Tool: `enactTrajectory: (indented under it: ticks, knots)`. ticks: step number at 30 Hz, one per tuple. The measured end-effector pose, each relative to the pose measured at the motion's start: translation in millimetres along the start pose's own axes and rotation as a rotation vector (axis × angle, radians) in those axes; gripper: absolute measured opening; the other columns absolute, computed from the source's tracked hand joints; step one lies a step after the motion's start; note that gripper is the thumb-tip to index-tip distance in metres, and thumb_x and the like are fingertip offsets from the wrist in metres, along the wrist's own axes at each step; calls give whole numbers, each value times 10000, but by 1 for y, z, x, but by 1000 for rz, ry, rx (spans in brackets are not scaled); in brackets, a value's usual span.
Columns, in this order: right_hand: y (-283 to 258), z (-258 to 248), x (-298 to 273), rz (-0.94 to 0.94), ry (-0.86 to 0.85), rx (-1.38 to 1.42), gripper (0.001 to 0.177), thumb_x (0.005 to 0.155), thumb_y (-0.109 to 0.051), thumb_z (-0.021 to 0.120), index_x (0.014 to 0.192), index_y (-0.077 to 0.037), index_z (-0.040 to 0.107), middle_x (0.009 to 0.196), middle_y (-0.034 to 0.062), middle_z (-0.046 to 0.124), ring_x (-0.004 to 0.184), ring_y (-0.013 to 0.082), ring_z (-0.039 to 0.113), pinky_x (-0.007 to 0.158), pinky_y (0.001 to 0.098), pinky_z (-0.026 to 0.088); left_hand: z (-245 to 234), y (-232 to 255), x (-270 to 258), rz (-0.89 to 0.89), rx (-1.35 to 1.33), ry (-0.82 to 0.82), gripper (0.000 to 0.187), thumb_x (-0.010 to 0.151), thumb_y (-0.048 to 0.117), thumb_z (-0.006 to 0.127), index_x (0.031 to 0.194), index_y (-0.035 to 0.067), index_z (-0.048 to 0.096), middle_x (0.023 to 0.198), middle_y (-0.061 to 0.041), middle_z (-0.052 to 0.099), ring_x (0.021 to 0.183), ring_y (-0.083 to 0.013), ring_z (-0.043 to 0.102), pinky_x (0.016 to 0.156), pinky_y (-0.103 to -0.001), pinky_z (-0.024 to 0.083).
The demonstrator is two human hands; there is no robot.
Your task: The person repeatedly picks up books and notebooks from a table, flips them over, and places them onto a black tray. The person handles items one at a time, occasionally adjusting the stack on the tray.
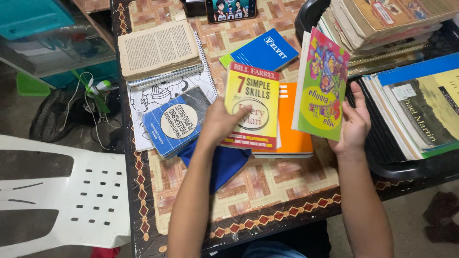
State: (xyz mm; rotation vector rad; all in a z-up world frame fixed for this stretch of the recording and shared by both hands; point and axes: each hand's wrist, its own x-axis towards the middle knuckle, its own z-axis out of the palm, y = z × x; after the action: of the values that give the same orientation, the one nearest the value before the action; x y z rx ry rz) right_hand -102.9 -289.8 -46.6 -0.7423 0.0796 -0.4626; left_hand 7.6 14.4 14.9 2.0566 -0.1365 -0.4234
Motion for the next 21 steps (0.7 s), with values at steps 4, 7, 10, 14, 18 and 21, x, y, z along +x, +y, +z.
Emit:
enactTrajectory:
  ticks: [4,7,10,14,18,21]
  knots:
    - [2,1,0,-78,16,-263,506,1047,38,421,1546,-17,360,1402,221,572,1248,241,628,1076,380,544,-44,-7,-1,88,-406,-4,386,844,209,791,1137,-13,673,1008,-141,789,818,-168,760,707,-319,631]
    - [9,4,-1,-92,13,-588,488,1035,34,476,1523,38,456,1309,174,628,1136,177,647,981,300,546,-86,-23,-10,169,-622,48,382,918,191,752,1203,-42,651,1067,-137,770,850,-154,743,740,-302,622]
    - [20,13,-2,-26,-32,-842,487,1001,8,550,1485,49,530,1218,145,674,992,141,649,866,266,539,-111,-39,-14,199,-667,156,377,920,166,756,1208,-40,626,1082,-133,757,877,-153,740,766,-303,621]
    - [20,29,-16,-213,-121,-1369,534,928,-71,701,1440,42,596,1264,188,702,1026,232,700,873,334,551,-118,-55,-7,227,-622,175,371,921,144,757,1213,-56,648,1093,-125,760,902,-150,735,791,-295,613]
    - [20,49,-23,-432,-155,-1704,553,886,-186,798,1376,24,653,1293,224,690,1106,347,718,954,407,566,-112,-59,1,161,-521,175,353,920,147,760,1188,-61,667,1061,-126,767,877,-153,733,772,-299,604]
    - [27,61,-28,-364,-93,-1787,546,833,-212,790,1306,30,666,1179,238,670,1000,393,672,892,455,537,-104,-54,1,137,-536,128,367,904,156,761,1183,-59,658,1050,-126,772,866,-154,740,758,-304,608]
